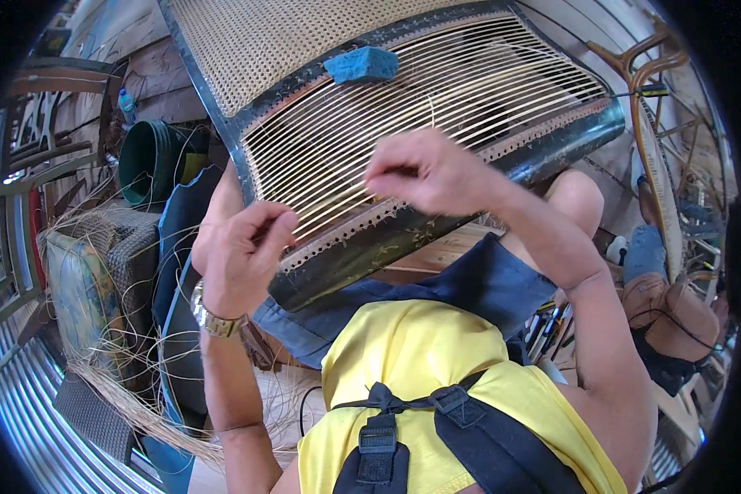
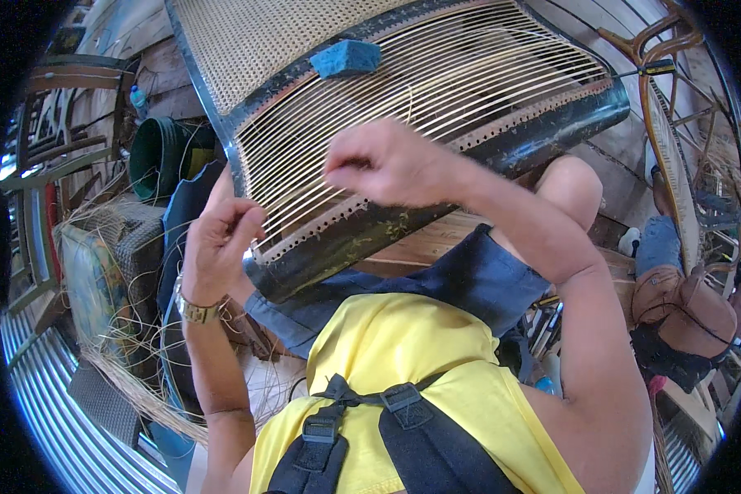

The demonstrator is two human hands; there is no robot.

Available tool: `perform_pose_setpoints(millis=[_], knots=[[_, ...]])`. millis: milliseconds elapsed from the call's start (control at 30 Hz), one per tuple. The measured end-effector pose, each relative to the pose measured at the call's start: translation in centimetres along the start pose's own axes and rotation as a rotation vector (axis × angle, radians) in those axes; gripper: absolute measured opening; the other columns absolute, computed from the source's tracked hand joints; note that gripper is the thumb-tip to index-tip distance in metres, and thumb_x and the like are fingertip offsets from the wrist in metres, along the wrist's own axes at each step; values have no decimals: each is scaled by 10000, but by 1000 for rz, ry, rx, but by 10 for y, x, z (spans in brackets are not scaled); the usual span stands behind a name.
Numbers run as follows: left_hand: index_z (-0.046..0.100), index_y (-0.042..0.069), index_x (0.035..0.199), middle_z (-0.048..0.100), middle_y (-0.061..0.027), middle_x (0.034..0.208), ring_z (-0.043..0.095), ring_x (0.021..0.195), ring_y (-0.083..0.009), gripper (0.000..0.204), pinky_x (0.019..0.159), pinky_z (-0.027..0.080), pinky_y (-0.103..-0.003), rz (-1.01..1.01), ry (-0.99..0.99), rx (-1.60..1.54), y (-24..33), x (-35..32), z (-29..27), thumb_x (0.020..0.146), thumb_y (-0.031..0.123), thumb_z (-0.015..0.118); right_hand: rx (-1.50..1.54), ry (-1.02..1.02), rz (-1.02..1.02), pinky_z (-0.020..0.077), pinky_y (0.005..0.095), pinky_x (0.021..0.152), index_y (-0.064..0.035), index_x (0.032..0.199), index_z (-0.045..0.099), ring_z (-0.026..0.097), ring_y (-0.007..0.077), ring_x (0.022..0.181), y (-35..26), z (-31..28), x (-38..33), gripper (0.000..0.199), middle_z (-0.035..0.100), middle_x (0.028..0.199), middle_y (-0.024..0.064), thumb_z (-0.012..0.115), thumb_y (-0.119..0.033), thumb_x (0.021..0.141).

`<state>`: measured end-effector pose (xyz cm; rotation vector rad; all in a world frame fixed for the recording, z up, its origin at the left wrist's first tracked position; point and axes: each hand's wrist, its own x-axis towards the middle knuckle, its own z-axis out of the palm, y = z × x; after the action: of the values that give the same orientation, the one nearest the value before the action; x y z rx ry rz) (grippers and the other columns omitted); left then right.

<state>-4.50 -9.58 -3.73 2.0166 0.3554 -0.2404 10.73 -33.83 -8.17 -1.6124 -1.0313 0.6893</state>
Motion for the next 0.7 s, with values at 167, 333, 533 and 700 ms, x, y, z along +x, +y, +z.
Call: perform_pose_setpoints(millis=[167, 333, 533, 700], knots=[[672, -26, 977, 610, -5, 729, 534, 667, -50, 178, 607, 437, -214, -50, 87, 135, -36, -6, -40, 962, 148, 640, -95, 26, 337, 422, 225, 588, -1, 867, 674, 511, 47, 670, 9, -75, -20, 65, 597, 724, -18, 675, -65, 882], [657, -15, 980, 579, 41, 740, 489, 658, -31, 180, 585, 392, -196, -199, 52, 12, -37, -15, -54, 971, 165, 644, -121, -32, 374, 414, 226, 581, -5, 857, 675, 490, 37, 638, 0, -84, -18, 118, 571, 685, -35, 680, -119, 883], [654, -3, 972, 563, 69, 762, 451, 658, -17, 177, 582, 358, -178, -222, 57, -63, -35, -20, -60, 974, 173, 646, -176, -77, 470, 412, 236, 572, -2, 858, 677, 498, 48, 642, 3, -85, -11, 124, 573, 684, -19, 684, -124, 879], [661, 2, 964, 550, 79, 752, 435, 660, -11, 176, 582, 338, -173, -229, 78, -128, -34, -22, -60, 972, 177, 651, -222, -55, 430, 407, 266, 550, 6, 852, 672, 487, 67, 594, 6, -84, -9, 147, 571, 644, 8, 674, -140, 868]])
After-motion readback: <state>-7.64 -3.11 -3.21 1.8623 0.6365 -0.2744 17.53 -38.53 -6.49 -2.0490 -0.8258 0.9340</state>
